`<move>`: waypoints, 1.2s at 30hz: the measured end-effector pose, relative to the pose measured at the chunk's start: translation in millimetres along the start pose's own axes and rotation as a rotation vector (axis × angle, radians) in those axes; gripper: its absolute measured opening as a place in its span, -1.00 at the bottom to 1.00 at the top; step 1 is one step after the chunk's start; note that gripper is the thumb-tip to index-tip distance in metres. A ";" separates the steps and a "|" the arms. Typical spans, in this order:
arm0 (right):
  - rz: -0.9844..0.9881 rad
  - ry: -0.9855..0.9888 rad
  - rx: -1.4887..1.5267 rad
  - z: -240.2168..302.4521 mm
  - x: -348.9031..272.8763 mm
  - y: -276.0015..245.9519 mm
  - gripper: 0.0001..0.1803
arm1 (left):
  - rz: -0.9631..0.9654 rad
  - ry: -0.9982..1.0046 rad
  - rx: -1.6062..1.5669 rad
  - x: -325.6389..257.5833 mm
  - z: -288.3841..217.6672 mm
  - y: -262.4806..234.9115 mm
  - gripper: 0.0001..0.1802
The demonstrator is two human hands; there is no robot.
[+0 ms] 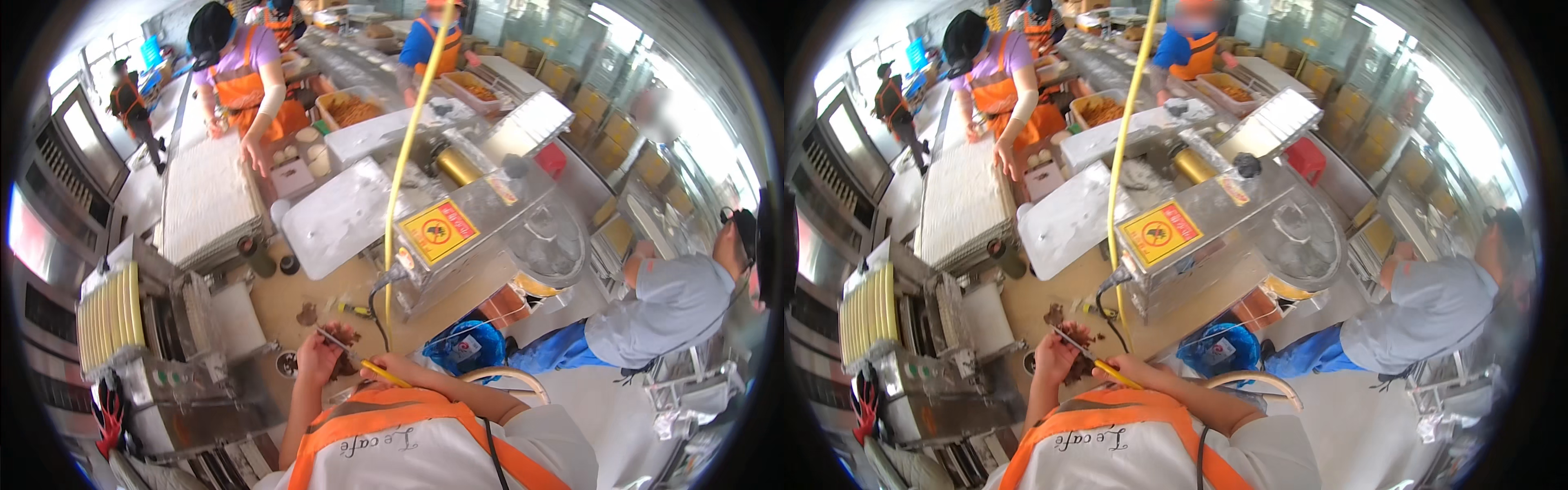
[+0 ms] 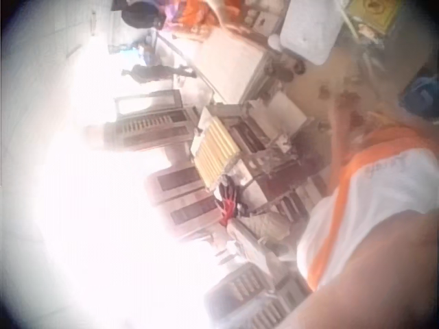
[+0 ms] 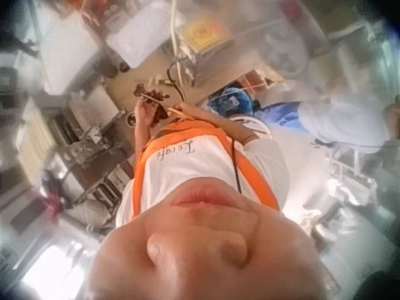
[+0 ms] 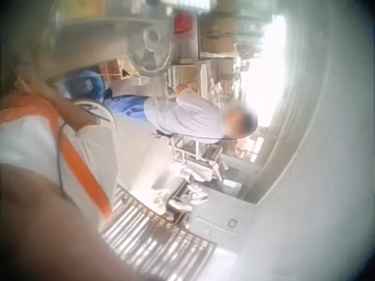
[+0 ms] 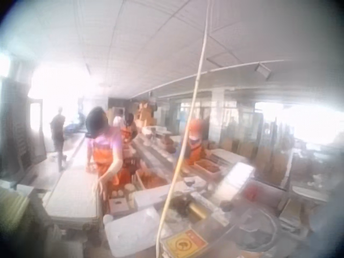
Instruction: The person uses yellow-handled scissors to cut small pieces of a dark brown food item over a small metal bowl. The person repeatedly picks up pieces, cuts them, and drops them into the bowl.
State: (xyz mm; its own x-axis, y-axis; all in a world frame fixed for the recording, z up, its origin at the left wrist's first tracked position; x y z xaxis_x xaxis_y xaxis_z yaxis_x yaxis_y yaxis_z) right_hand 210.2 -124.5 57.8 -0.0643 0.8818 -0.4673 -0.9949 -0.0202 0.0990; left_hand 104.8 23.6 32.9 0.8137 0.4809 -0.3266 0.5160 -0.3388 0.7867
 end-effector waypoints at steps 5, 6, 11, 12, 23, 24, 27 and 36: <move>-0.047 -0.059 0.267 1.3 1.8 -3.7 -0.63 | 0.092 -0.017 -0.108 2.5 3.4 1.4 -0.62; -0.090 -0.122 0.273 -6.6 5.5 -5.4 -0.62 | 0.137 -0.018 -0.167 4.1 5.4 3.1 -0.62; -0.417 -0.338 -0.025 -8.2 18.2 -14.5 -0.52 | 0.154 -0.028 -0.197 -5.7 7.1 -2.0 -0.67; -0.425 -0.328 -0.150 4.5 14.3 -13.1 -0.61 | 0.125 -0.030 -0.158 -10.0 4.8 -1.1 -0.66; -0.594 -0.444 -0.501 33.5 44.2 1.3 -0.68 | -0.115 0.065 -0.218 -32.6 12.9 -4.2 -0.66; -0.580 -0.447 -0.488 32.7 45.2 2.0 -0.69 | -0.112 0.072 -0.217 -32.5 13.8 -4.3 -0.67; -0.558 -0.434 -0.474 28.8 48.8 5.5 -0.72 | -0.133 0.082 -0.289 -31.4 23.7 -13.0 -0.68; -0.578 -0.435 -0.358 9.0 66.4 9.4 -0.75 | -0.120 0.183 -0.234 -34.1 33.4 -19.2 -0.71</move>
State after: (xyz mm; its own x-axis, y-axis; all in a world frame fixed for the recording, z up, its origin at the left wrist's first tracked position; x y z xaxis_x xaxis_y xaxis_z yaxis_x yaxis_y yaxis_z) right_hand 197.3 -61.8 35.5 0.4306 0.9020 0.0327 -0.8309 0.4103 -0.3758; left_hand 76.1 -13.3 11.5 0.6777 0.6512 -0.3415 0.5130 -0.0859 0.8540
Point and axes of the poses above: each hand's wrist, its own x-axis towards the middle knuckle, its own y-axis out of the palm, z = x × y, the point moved 3 cm from there along x, towards the middle knuckle, and after that the axes turned 5 degrees about z, right-handed, at the moved point
